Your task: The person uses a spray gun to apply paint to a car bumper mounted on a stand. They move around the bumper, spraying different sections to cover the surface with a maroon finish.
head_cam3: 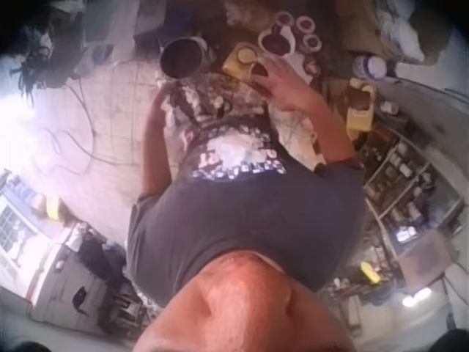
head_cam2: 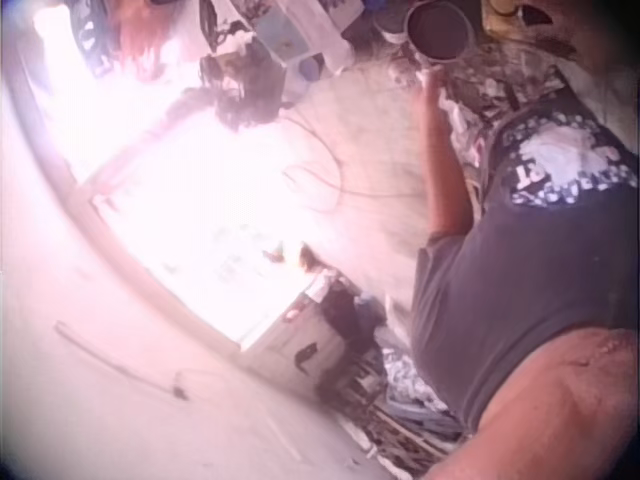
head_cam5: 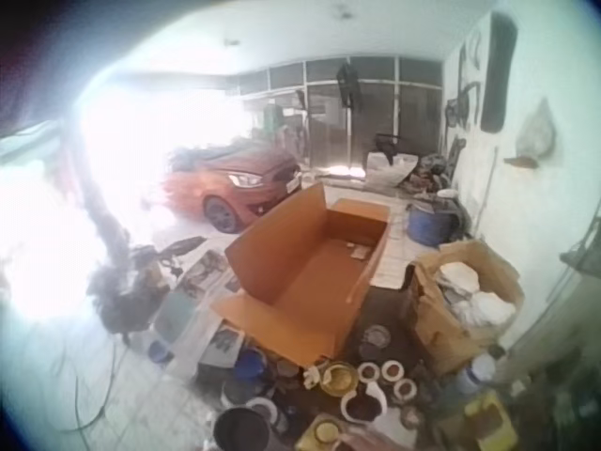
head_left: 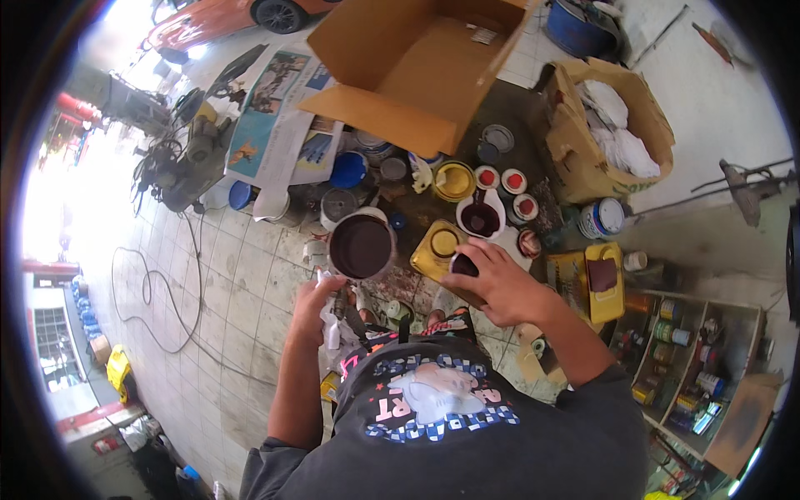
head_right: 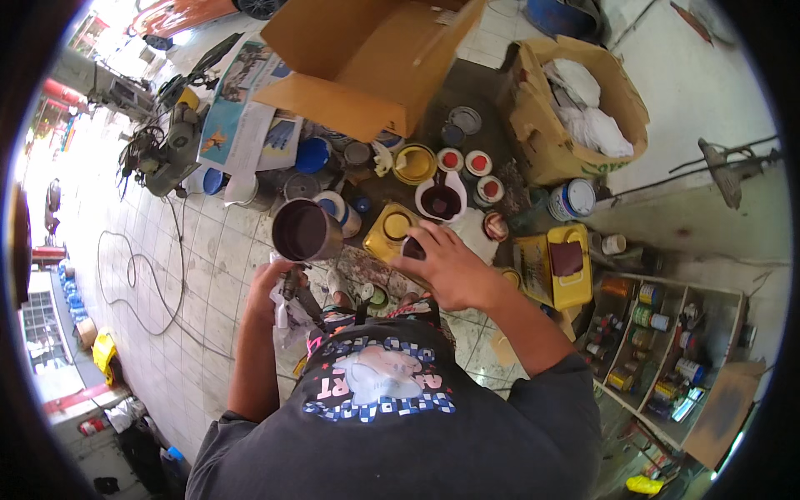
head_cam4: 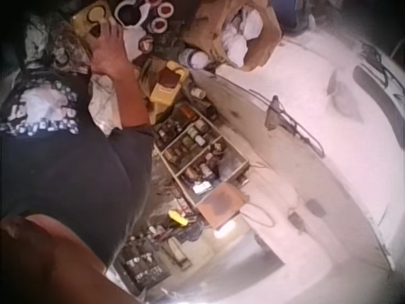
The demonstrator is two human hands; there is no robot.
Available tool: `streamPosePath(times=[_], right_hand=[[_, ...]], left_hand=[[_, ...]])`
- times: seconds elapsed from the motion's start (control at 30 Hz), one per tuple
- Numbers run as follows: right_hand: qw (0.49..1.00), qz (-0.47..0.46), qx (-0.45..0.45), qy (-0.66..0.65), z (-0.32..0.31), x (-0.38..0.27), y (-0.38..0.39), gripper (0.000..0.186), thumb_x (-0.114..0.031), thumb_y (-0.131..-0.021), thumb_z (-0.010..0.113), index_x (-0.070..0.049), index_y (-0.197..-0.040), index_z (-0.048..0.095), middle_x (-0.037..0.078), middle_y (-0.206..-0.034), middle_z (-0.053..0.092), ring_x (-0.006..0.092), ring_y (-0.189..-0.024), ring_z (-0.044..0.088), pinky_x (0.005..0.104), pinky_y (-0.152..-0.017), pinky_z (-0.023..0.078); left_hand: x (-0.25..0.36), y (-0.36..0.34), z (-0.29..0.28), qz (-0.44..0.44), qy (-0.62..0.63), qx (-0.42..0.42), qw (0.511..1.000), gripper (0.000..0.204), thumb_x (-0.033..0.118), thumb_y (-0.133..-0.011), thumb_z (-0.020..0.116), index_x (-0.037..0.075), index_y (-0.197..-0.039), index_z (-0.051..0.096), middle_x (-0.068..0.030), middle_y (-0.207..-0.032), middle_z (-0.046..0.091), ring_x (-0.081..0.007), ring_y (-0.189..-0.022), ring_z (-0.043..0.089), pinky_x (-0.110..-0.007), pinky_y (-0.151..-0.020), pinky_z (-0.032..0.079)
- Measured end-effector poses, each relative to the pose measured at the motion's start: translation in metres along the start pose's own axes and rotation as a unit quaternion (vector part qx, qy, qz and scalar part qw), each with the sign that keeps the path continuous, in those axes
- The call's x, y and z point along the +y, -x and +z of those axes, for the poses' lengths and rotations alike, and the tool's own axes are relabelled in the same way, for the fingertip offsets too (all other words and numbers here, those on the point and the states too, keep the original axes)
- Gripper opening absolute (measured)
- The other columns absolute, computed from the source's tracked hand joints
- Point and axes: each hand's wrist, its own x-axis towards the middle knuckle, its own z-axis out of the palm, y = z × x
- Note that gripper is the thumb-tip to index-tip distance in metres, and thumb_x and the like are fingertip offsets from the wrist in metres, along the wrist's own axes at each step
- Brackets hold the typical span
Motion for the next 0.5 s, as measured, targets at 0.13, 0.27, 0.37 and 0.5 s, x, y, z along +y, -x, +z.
streamPosePath(times=[0.13,0.27,0.37,0.5], right_hand=[[0.993,0.026,-0.061,0.095,-0.006,-0.006,-0.01,0.067,-0.006,-0.074,0.072,-0.025,-0.137,0.061,0.018,-0.144,0.042,0.0404,-0.142,0.033,0.0525,-0.12,0.025],[0.992,0.042,-0.053,0.103,-0.008,-0.027,-0.046,0.068,-0.006,-0.066,0.077,-0.024,-0.13,0.065,0.016,-0.127,0.048,0.0376,-0.129,0.044,0.0504,-0.114,0.032],[0.997,0.064,-0.005,0.049,-0.036,-0.054,-0.071,0.069,-0.011,-0.059,0.085,-0.022,-0.124,0.065,0.013,-0.119,0.048,0.0358,-0.117,0.048,0.0467,-0.107,0.038],[0.98,-0.011,0.146,-0.136,-0.076,-0.146,-0.145,0.065,-0.018,-0.061,0.093,-0.016,-0.116,0.058,0.014,-0.123,0.05,0.034,-0.117,0.051,0.0447,-0.103,0.041]], left_hand=[[-0.006,-0.009,-0.007,-0.012,0.018,-0.012,1.0,0.028,0.024,-0.089,0.065,-0.003,-0.096,0.067,-0.012,-0.081,0.07,-0.0193,-0.068,0.068,-0.033,-0.063,0.054],[0.002,-0.008,-0.061,0.002,-0.01,-0.004,1.0,0.028,0.026,-0.088,0.067,-0.002,-0.09,0.07,-0.0102,-0.08,0.07,-0.0177,-0.065,0.066,-0.032,-0.062,0.052],[0.001,-0.014,-0.096,0.007,-0.061,0.013,0.998,0.03,0.028,-0.088,0.069,-0.001,-0.083,0.071,-0.0076,-0.077,0.069,-0.0153,-0.062,0.062,-0.031,-0.059,0.048],[0.021,-0.009,-0.153,0.001,-0.109,0.018,0.994,0.031,0.031,-0.087,0.072,0.001,-0.081,0.073,-0.0031,-0.072,0.066,-0.011,-0.062,0.056,-0.03,-0.057,0.041]])
